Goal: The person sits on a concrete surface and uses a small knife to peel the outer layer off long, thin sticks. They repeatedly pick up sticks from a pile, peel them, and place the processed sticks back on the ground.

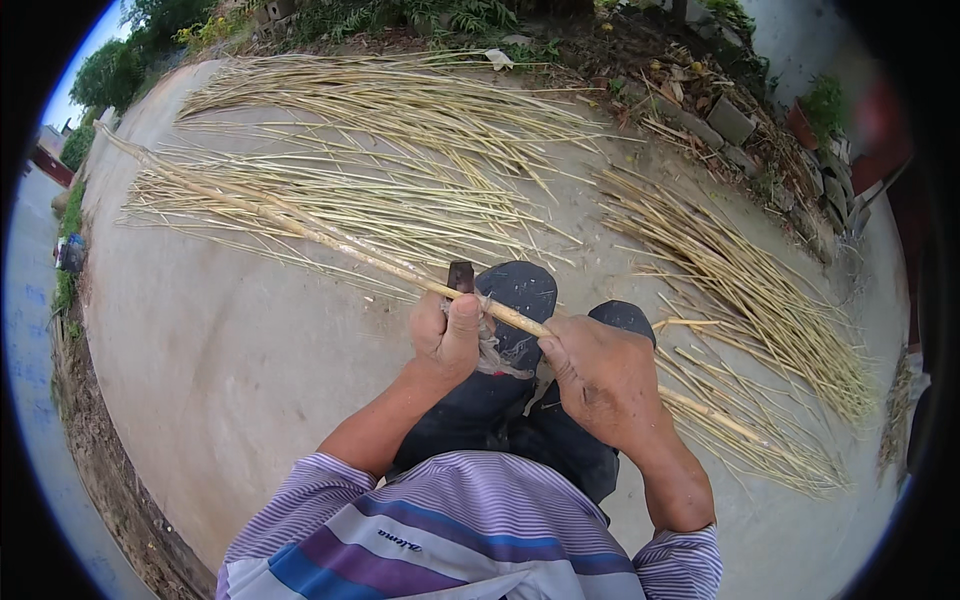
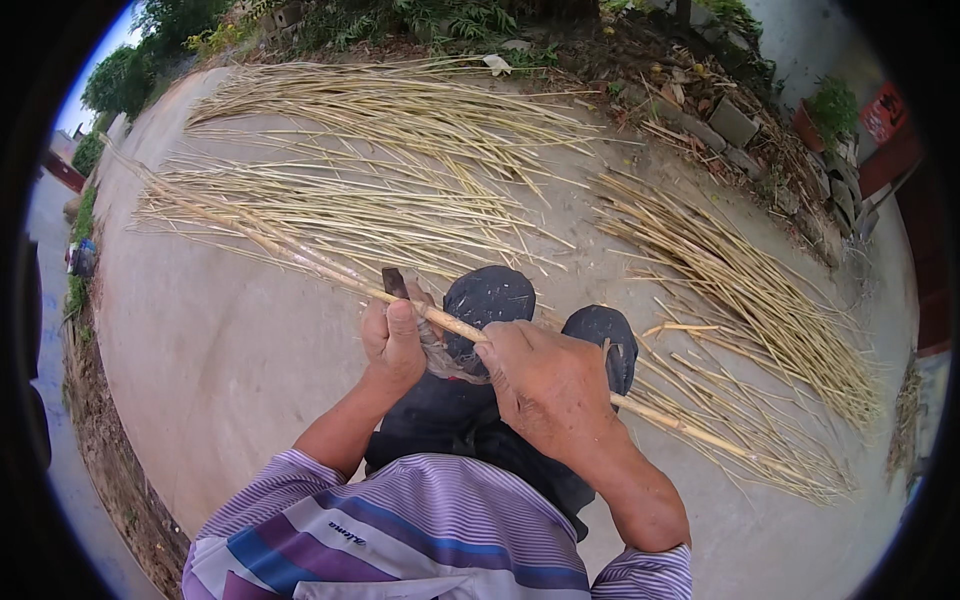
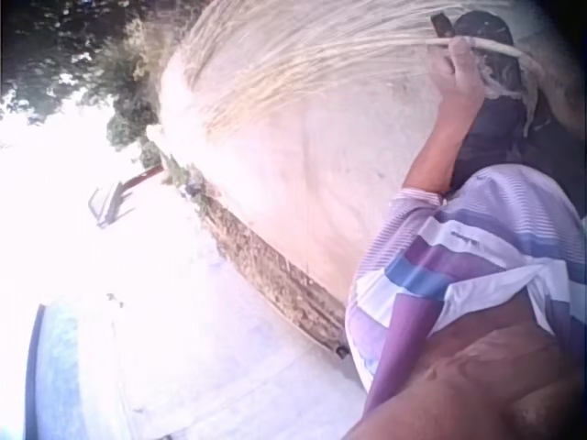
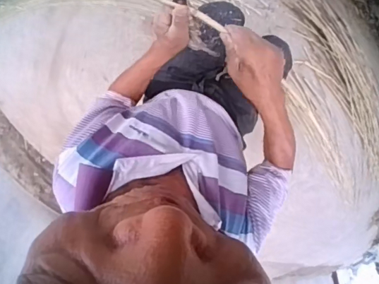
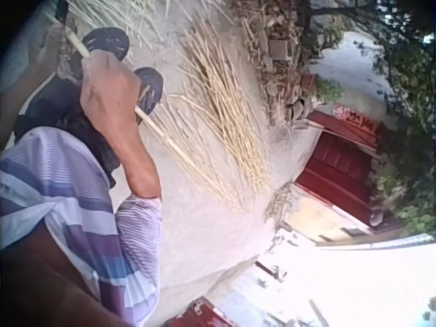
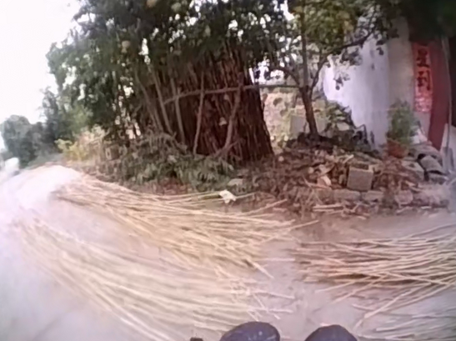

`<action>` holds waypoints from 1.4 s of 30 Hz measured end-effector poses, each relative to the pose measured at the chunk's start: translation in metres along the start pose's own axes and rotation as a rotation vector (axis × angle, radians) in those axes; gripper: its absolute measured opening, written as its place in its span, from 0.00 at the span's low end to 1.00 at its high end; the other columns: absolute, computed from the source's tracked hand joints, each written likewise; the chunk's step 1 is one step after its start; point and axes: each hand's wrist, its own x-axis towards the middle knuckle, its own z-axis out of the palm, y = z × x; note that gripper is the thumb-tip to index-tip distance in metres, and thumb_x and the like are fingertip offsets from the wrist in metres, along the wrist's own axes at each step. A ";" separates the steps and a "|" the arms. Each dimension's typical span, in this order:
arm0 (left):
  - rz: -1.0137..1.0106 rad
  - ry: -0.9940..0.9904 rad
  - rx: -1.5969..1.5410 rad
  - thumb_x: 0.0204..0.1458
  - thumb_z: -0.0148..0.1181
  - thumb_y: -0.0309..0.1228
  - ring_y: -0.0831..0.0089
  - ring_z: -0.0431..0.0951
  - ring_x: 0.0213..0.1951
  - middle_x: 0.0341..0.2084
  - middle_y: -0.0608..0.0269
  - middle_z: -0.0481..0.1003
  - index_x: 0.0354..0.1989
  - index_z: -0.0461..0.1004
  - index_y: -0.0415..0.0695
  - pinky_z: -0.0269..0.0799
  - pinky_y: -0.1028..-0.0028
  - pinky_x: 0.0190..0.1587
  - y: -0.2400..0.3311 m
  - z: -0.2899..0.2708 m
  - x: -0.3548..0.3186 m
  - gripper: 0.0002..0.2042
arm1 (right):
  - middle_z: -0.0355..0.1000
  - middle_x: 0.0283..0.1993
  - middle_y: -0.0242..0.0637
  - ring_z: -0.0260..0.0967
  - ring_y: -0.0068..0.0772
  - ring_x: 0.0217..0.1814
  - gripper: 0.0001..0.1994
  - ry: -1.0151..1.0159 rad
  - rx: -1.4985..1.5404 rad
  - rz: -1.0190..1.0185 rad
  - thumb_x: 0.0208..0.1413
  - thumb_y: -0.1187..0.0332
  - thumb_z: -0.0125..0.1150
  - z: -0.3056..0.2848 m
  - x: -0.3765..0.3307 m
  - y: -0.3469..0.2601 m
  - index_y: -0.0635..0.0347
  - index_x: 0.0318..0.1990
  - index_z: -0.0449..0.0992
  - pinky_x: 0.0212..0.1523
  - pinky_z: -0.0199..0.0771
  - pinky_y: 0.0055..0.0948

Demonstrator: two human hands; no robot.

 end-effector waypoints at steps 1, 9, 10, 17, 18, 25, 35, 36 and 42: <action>-0.018 0.035 -0.046 0.62 0.50 0.48 0.76 0.72 0.19 0.17 0.63 0.72 0.27 0.70 0.37 0.66 0.75 0.22 0.001 0.003 -0.002 0.23 | 0.69 0.25 0.42 0.70 0.46 0.25 0.05 0.004 0.007 0.001 0.56 0.68 0.59 0.002 -0.001 -0.001 0.59 0.33 0.71 0.24 0.68 0.39; 0.173 -0.153 0.186 0.61 0.51 0.46 0.61 0.67 0.19 0.16 0.57 0.65 0.25 0.69 0.38 0.60 0.66 0.22 0.004 -0.011 -0.004 0.22 | 0.70 0.26 0.42 0.71 0.48 0.28 0.07 -0.054 0.087 -0.001 0.58 0.66 0.56 0.014 0.009 -0.013 0.59 0.34 0.72 0.27 0.69 0.40; 0.122 -0.118 0.205 0.61 0.51 0.46 0.62 0.67 0.19 0.16 0.57 0.66 0.26 0.69 0.38 0.60 0.67 0.23 0.001 -0.019 -0.005 0.22 | 0.70 0.26 0.42 0.71 0.48 0.28 0.07 -0.058 0.097 0.025 0.58 0.65 0.56 0.010 0.009 -0.011 0.59 0.35 0.73 0.27 0.69 0.40; -0.065 0.106 -0.162 0.63 0.48 0.46 0.73 0.74 0.23 0.21 0.60 0.73 0.29 0.69 0.38 0.68 0.74 0.24 0.003 -0.061 0.001 0.21 | 0.70 0.26 0.42 0.71 0.48 0.28 0.08 -0.087 0.078 0.036 0.59 0.65 0.56 0.019 0.010 -0.013 0.59 0.34 0.74 0.27 0.69 0.40; 0.081 0.036 0.055 0.63 0.49 0.44 0.72 0.75 0.24 0.23 0.59 0.75 0.29 0.69 0.38 0.68 0.74 0.25 -0.005 -0.052 -0.007 0.20 | 0.69 0.26 0.42 0.71 0.48 0.28 0.08 -0.091 0.053 -0.009 0.58 0.65 0.56 0.024 0.019 -0.022 0.59 0.33 0.73 0.27 0.69 0.41; -0.172 0.129 -0.219 0.61 0.51 0.48 0.74 0.74 0.24 0.21 0.59 0.75 0.35 0.72 0.36 0.68 0.74 0.28 -0.007 -0.085 -0.006 0.22 | 0.69 0.25 0.40 0.71 0.46 0.27 0.05 -0.139 0.001 -0.031 0.57 0.67 0.57 0.018 0.029 -0.031 0.58 0.35 0.73 0.25 0.69 0.39; -0.127 0.180 -0.187 0.63 0.47 0.49 0.75 0.74 0.24 0.23 0.59 0.74 0.32 0.70 0.36 0.67 0.74 0.26 -0.005 -0.060 -0.023 0.23 | 0.70 0.26 0.41 0.72 0.46 0.27 0.06 -0.279 -0.080 -0.137 0.55 0.69 0.57 0.044 0.063 -0.058 0.60 0.30 0.70 0.25 0.71 0.40; -0.136 0.219 -0.236 0.63 0.47 0.49 0.74 0.74 0.25 0.23 0.58 0.74 0.32 0.70 0.36 0.68 0.73 0.26 -0.005 -0.057 -0.027 0.23 | 0.70 0.26 0.41 0.72 0.47 0.27 0.06 -0.307 -0.087 -0.146 0.55 0.68 0.57 0.049 0.065 -0.061 0.60 0.31 0.69 0.26 0.71 0.40; -0.003 0.149 0.052 0.64 0.45 0.46 0.65 0.74 0.26 0.23 0.57 0.72 0.34 0.71 0.36 0.66 0.66 0.28 -0.017 -0.070 -0.037 0.22 | 0.70 0.27 0.42 0.72 0.48 0.28 0.06 -0.377 -0.045 -0.155 0.55 0.68 0.56 0.068 0.075 -0.072 0.60 0.32 0.70 0.26 0.71 0.42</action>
